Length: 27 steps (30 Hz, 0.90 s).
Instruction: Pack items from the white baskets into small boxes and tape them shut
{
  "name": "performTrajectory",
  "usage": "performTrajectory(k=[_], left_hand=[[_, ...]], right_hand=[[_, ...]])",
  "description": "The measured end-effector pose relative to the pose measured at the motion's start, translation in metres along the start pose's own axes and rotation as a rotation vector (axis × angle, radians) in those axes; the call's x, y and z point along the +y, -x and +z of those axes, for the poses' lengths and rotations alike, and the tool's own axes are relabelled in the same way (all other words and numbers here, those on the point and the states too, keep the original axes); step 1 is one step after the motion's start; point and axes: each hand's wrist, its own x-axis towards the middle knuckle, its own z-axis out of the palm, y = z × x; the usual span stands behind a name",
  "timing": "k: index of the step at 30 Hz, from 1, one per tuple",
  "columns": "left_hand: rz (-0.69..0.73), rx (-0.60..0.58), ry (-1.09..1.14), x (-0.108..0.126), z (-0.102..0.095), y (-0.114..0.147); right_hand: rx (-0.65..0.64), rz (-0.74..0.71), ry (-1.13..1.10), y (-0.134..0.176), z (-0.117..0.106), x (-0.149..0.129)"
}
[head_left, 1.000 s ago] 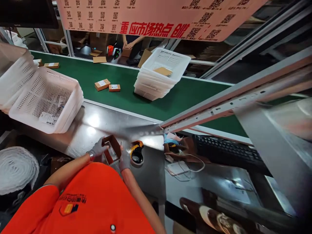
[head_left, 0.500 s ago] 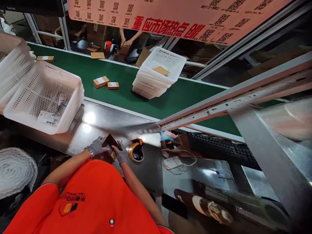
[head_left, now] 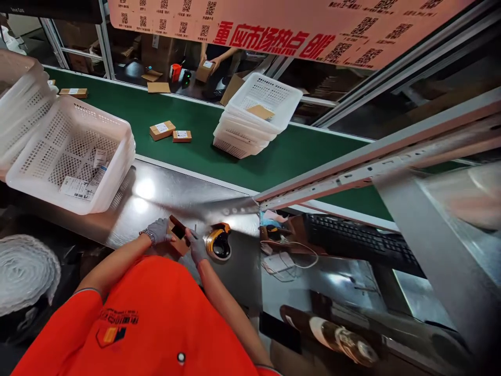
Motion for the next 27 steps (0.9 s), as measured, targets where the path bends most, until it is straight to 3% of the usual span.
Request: performTrajectory(k=[3,7,12,16,18,21,23,27], left_hand=[[-0.137,0.073,0.286,-0.009,0.02,-0.006],[-0.131,0.107,0.46,-0.023,0.039,-0.008],[-0.119,0.154,0.429,-0.025,0.038,-0.007],[-0.139,0.137,0.567,-0.021,0.032,-0.011],[-0.226,0.136,0.649,-0.019,0.029,-0.015],[-0.328,0.118,0.747,-0.017,0.025,-0.022],[-0.339,0.097,0.791,-0.017,0.023,-0.024],[-0.337,0.095,0.835,-0.018,0.021,-0.027]], right_hand=[[-0.029,0.055,-0.101,0.002,-0.005,0.006],[0.002,0.022,-0.086,0.01,-0.014,0.027],[-0.028,-0.046,-0.017,0.015,-0.019,0.039],[-0.043,-0.089,0.1,0.014,-0.027,0.031],[0.04,-0.15,0.217,0.011,-0.04,0.025],[0.375,-0.257,0.435,0.004,-0.068,0.017],[0.525,-0.237,0.577,-0.003,-0.086,0.013],[0.426,-0.071,0.65,-0.018,-0.103,0.003]])
